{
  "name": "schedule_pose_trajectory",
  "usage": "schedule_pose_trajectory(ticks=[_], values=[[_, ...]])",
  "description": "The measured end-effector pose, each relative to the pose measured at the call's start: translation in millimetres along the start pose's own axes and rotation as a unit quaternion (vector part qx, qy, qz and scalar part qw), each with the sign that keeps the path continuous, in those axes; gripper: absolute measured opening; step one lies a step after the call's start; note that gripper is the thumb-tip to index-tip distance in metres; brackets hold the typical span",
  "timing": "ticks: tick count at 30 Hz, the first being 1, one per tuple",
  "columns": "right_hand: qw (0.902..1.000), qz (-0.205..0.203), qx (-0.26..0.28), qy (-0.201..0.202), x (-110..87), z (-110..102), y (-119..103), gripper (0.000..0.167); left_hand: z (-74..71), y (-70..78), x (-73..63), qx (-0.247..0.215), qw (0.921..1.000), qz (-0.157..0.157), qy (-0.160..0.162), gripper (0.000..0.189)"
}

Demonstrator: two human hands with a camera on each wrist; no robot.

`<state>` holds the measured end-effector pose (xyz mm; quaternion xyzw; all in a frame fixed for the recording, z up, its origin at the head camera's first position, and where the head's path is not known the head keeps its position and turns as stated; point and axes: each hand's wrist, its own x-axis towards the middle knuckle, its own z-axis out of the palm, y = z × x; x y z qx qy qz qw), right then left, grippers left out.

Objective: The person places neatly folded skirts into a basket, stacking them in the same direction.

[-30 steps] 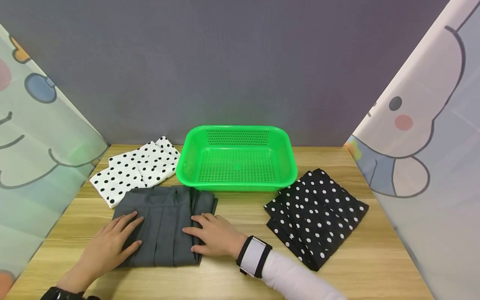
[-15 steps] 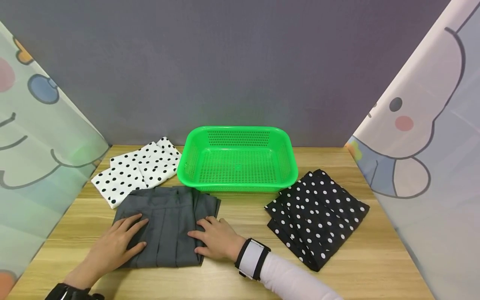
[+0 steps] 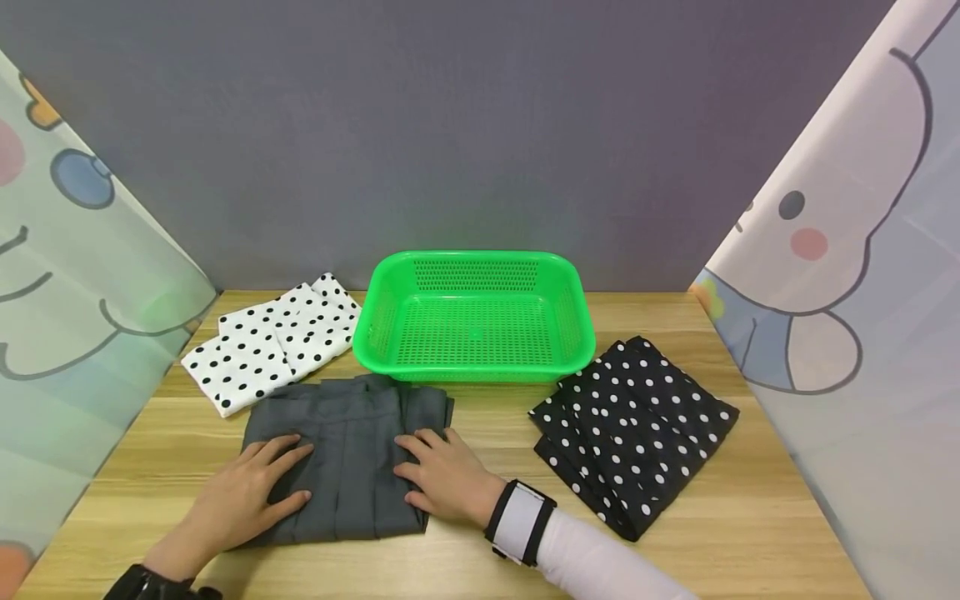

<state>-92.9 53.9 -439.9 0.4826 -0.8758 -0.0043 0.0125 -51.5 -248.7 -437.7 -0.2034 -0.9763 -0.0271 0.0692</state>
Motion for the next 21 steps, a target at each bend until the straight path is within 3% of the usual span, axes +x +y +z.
schedule_pose_trajectory(ticks=[13,21], values=[[0.9993,0.003,0.029,-0.023,-16.8,2.6,7.0,0.035,-0.6,13.6,6.7,-0.016,0.9998,0.015,-0.002,0.057],[0.9985,0.025,0.045,-0.019,-27.9,1.3,10.8,0.036,-3.7,21.0,10.2,-0.044,0.9985,0.02,-0.025,0.046]])
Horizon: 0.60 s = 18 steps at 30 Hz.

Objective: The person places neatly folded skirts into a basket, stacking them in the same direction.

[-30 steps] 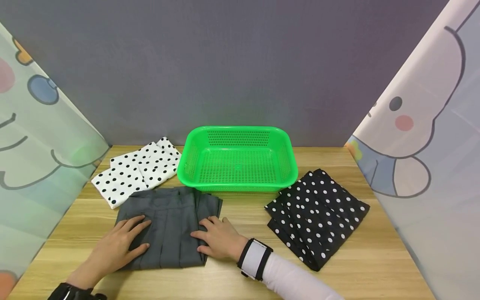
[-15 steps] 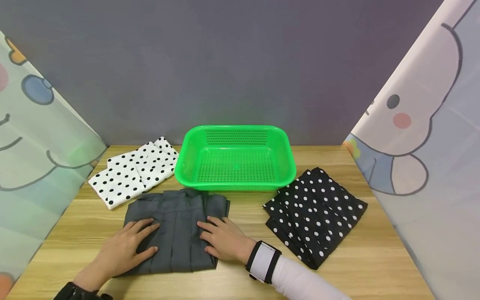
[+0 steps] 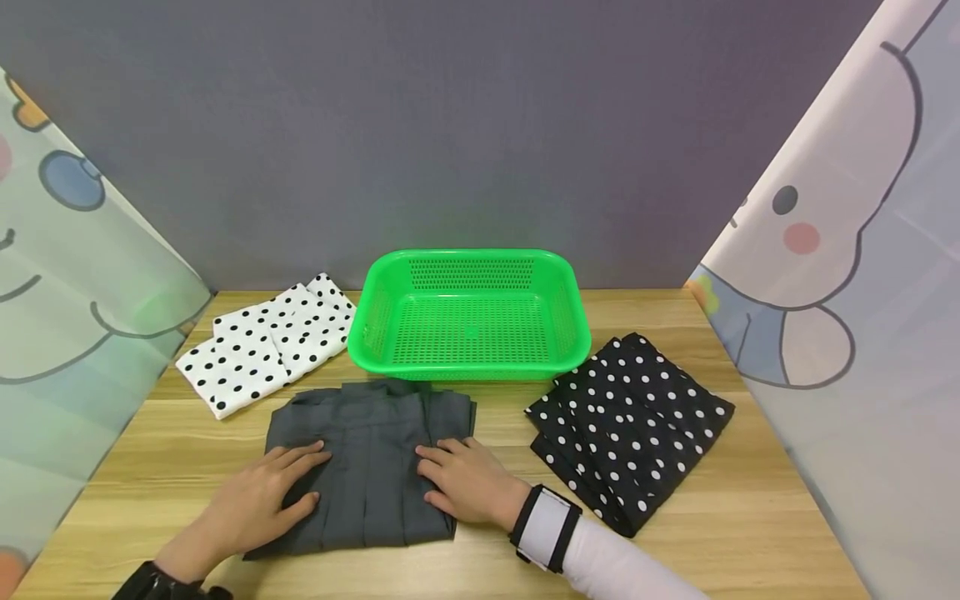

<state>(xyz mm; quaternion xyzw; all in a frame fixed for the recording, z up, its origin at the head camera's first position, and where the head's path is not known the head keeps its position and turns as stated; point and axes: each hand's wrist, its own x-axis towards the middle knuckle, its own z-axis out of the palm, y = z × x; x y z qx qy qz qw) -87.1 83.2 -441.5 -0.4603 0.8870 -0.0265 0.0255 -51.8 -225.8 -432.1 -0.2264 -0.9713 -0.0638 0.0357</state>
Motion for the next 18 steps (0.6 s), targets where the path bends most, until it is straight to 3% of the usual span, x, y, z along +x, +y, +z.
schedule_pose_trajectory(ticks=[8,12,18], values=[[0.9994,0.017,-0.006,0.029,-10.7,-0.3,5.6,0.055,-1.8,6.9,6.1,-0.031,0.9991,0.013,-0.025,0.04],[0.9979,0.004,-0.043,0.048,-12.4,-0.3,6.7,0.051,-1.6,10.3,9.3,-0.047,0.9981,0.027,-0.029,0.04],[0.9978,0.014,-0.058,0.029,-16.9,-2.6,9.3,0.041,0.6,17.9,15.8,-0.066,0.9955,0.046,-0.049,0.041]])
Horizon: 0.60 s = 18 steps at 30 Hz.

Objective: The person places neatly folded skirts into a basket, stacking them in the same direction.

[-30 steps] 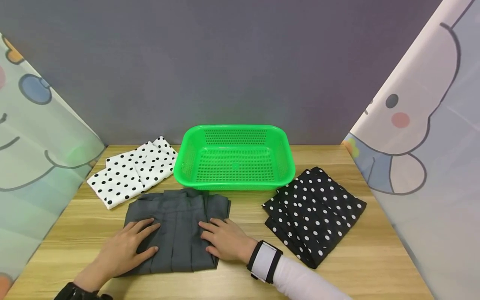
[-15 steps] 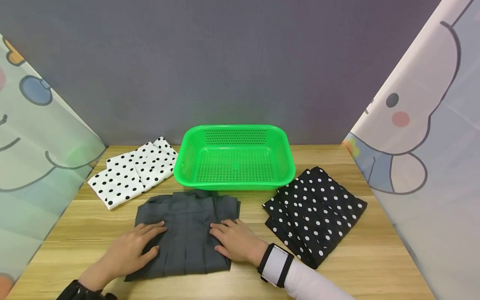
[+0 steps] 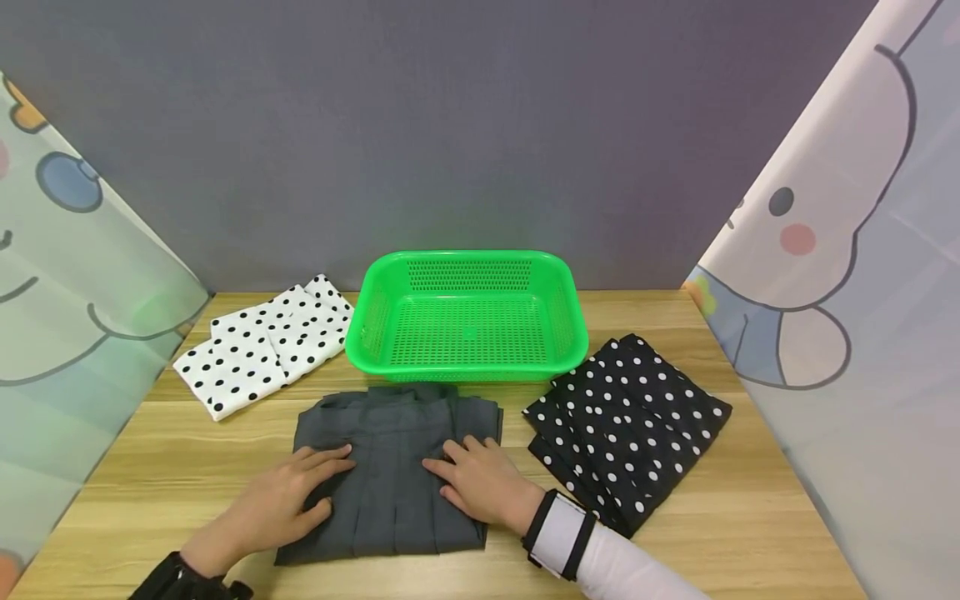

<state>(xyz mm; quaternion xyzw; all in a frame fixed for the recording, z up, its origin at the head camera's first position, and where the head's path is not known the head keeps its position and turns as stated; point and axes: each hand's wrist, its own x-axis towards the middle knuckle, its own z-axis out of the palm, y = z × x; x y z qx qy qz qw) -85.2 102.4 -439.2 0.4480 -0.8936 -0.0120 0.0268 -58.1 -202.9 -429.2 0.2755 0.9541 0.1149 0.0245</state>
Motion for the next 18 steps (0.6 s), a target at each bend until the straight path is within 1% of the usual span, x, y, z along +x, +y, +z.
schedule_pose_trajectory(ticks=[5,12,16,18], values=[[0.9997,0.017,0.016,-0.004,-8.1,-2.9,6.1,0.037,3.5,6.2,7.4,-0.006,0.9998,0.018,-0.004,0.041],[0.9982,0.039,0.038,0.024,-22.6,-1.0,16.0,0.033,8.7,16.7,18.8,-0.007,0.9987,0.05,0.007,0.042],[0.9969,0.052,0.05,0.031,-29.9,-0.4,19.9,0.032,11.0,22.9,25.1,-0.012,0.9976,0.067,0.012,0.044],[0.9965,0.056,0.052,0.033,-32.8,-0.7,21.7,0.032,12.1,25.5,27.8,-0.012,0.9973,0.071,0.012,0.045]])
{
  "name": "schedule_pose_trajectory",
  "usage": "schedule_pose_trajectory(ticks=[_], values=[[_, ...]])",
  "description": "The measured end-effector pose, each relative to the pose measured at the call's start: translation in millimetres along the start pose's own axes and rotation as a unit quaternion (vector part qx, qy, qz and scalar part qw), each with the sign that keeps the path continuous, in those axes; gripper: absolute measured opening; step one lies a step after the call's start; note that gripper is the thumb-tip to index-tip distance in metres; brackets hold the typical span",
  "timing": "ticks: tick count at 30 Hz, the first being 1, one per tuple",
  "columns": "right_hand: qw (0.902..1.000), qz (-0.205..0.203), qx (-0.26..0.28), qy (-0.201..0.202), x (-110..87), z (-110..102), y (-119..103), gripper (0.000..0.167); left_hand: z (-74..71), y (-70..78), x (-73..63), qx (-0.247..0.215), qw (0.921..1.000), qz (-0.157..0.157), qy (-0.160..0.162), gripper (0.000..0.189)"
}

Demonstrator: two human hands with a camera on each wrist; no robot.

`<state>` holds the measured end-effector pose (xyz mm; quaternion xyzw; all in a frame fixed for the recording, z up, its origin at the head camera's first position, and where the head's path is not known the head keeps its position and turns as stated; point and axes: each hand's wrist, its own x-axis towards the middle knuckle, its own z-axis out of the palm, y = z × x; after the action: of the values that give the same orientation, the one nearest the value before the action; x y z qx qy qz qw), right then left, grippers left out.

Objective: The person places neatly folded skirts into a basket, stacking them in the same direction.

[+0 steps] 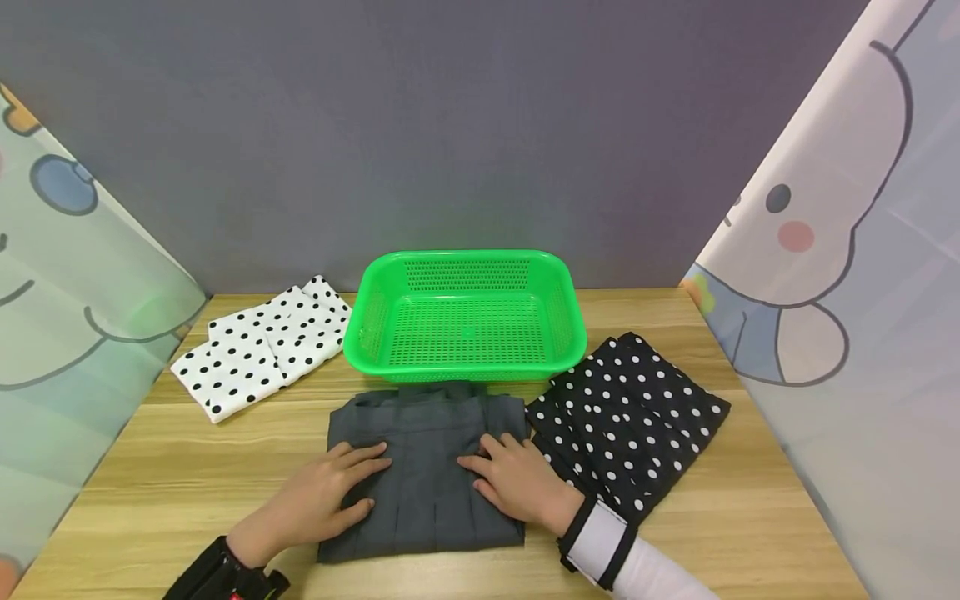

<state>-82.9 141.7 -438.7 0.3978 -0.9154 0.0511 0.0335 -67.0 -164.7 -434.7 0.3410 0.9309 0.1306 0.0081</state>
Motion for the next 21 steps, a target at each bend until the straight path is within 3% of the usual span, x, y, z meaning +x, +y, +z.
schedule_pose_trajectory(ticks=[14,21], values=[[0.9991,0.006,0.001,0.042,-12.2,1.3,14.1,0.027,5.4,11.1,15.1,0.006,0.9998,0.016,-0.007,0.046],[0.9991,0.024,0.007,0.034,-21.9,0.5,21.4,0.028,7.6,17.9,25.8,0.015,0.9993,0.034,-0.009,0.047]])
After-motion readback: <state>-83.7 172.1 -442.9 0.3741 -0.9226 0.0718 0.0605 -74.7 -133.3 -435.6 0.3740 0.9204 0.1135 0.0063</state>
